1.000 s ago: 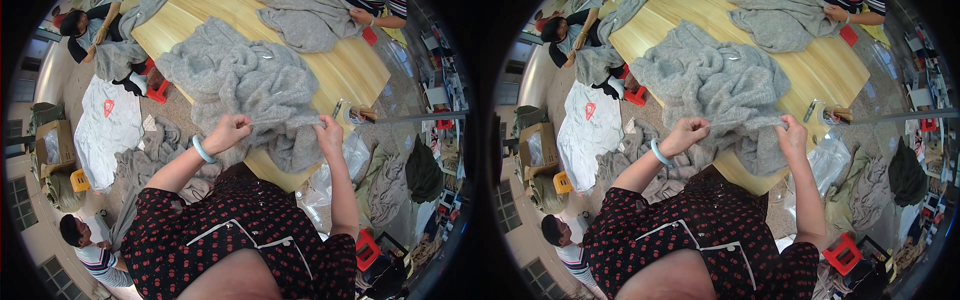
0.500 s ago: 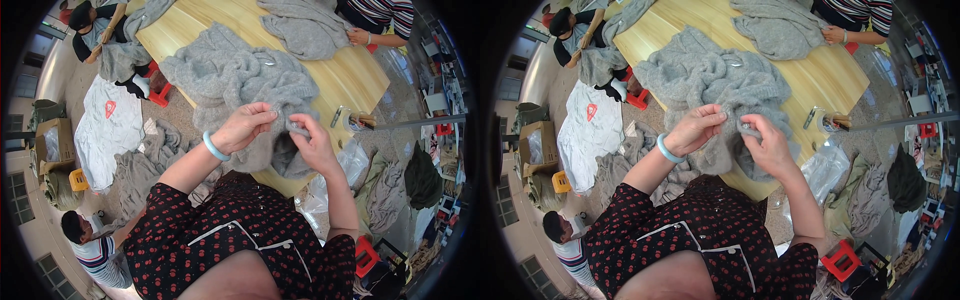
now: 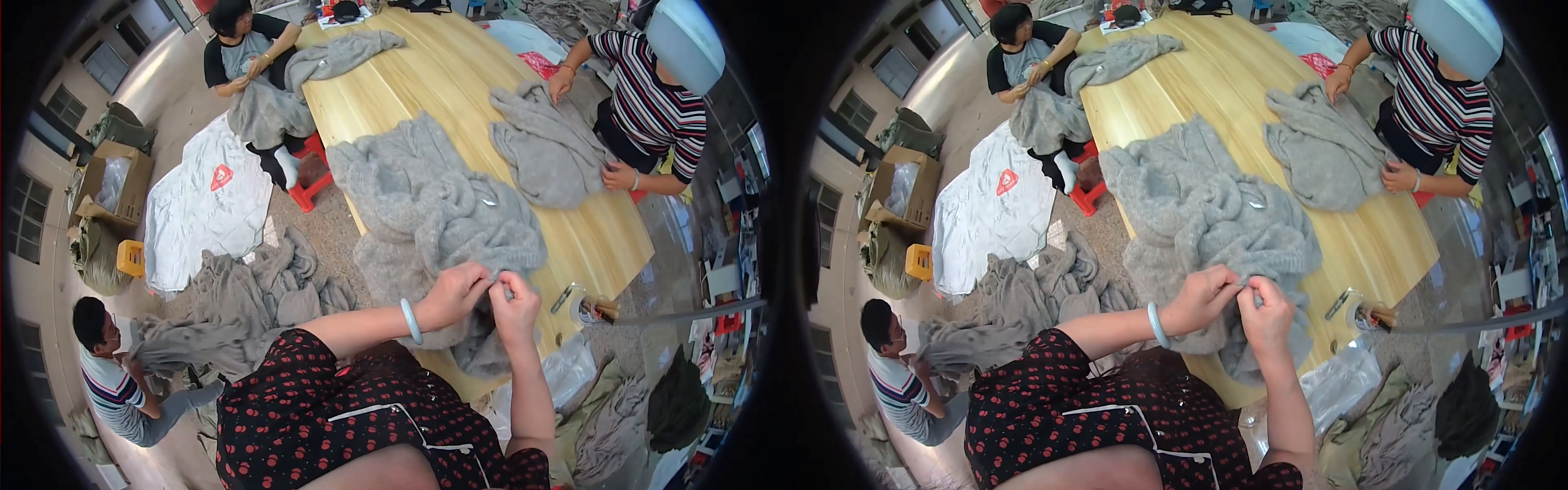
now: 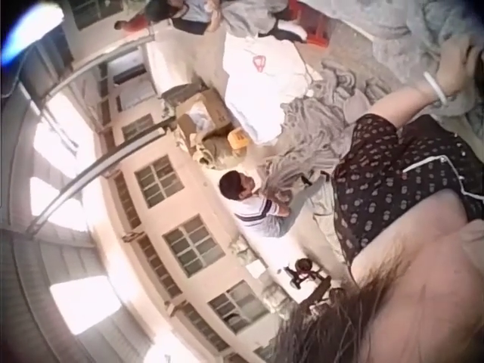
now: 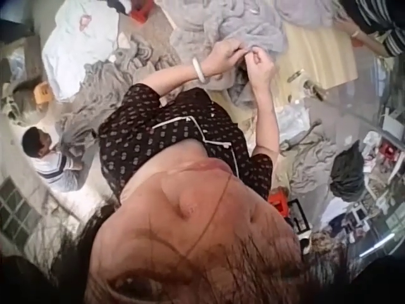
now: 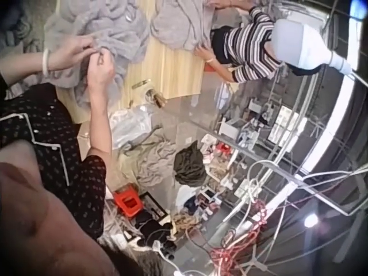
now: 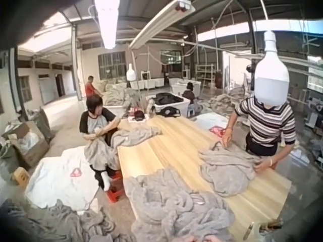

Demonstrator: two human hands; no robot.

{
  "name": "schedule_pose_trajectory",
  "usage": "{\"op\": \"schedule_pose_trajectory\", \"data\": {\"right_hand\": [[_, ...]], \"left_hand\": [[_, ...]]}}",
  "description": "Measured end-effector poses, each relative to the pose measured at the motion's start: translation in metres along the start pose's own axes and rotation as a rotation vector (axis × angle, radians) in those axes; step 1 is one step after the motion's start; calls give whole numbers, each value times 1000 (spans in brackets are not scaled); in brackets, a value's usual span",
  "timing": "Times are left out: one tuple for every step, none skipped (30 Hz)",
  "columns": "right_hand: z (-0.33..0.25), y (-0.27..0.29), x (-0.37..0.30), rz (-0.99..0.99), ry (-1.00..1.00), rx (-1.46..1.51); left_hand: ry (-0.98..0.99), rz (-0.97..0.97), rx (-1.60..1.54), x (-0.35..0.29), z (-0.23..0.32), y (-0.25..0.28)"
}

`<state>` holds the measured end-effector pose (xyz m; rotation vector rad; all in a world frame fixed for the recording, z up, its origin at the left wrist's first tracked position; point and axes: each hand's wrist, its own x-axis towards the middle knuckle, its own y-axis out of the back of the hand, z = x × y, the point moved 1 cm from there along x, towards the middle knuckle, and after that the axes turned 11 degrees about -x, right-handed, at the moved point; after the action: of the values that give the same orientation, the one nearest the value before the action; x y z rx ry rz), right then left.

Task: Inspecting grey plush garments and trimming loose threads with nippers.

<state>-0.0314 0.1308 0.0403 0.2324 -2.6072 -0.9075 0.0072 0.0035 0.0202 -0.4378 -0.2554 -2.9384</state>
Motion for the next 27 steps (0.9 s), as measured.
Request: {"op": "schedule_pose_trajectory", "data": {"right_hand": [[-1,-1,-1,-2,13,3],[-1,-1,-2,-36,-5,1],[-2,-2,-4,-72,-24,2],[-4,-1,-5,-65,-9,0],[1,0,-10,-74,2,6],[11,-1,-15,-93,-35,-18],[18,-2,-19,-112,-78,-46],[22,-6,-22,-114,-104,-16],[20,-5,-25,-119,-116,-23],[20,-4,-24,-165,-153,1],[20,-2,-22,-207,-195,26],[13,7,-19,-279,-206,43],[13,16,-17,-357,-189,74],[13,24,-18,-440,-174,110],[11,36,-19,-427,-228,100],[10,45,-18,-459,-226,83],[11,51,-18,-503,-208,74],[19,55,-20,-482,-243,65],[30,54,-21,-346,-260,36],[36,57,-22,-211,-273,6],[38,58,-23,-201,-282,5],[40,60,-24,-146,-345,7],[41,62,-24,-91,-406,10],[42,63,-25,-87,-409,11],[43,66,-25,-59,-416,-37],[43,67,-24,-32,-422,-85],[41,69,-24,-32,-422,-83]], "left_hand": [[-93,-7,99,-2,-1,0],[-115,-5,85,-3,-3,-1],[-117,7,94,-3,-2,0],[-56,-26,27,-4,-3,0],[6,-59,-42,-6,-3,-1],[51,-104,-89,-8,-12,-4],[53,-99,-88,-8,-21,-4],[137,-145,-186,-10,-29,-5],[228,-196,-292,-14,-34,-9],[344,-235,-351,-11,-32,-6],[567,-244,-610,-8,-37,-6],[670,-246,-749,-3,-24,2],[700,-269,-838,2,-11,12],[781,-230,-898,5,-2,21],[768,-247,-931,9,7,28],[788,-258,-981,14,15,35],[788,-269,-1032,12,10,42],[767,-299,-1098,13,16,44],[736,-320,-1159,16,21,48],[749,-345,-1160,16,22,49],[776,-336,-1210,12,23,52],[803,-325,-1258,9,24,53],[807,-336,-1255,9,25,51],[798,-337,-1246,7,26,49],[787,-337,-1236,5,27,48],[788,-340,-1233,5,31,47],[805,-336,-1229,5,35,46]]}}
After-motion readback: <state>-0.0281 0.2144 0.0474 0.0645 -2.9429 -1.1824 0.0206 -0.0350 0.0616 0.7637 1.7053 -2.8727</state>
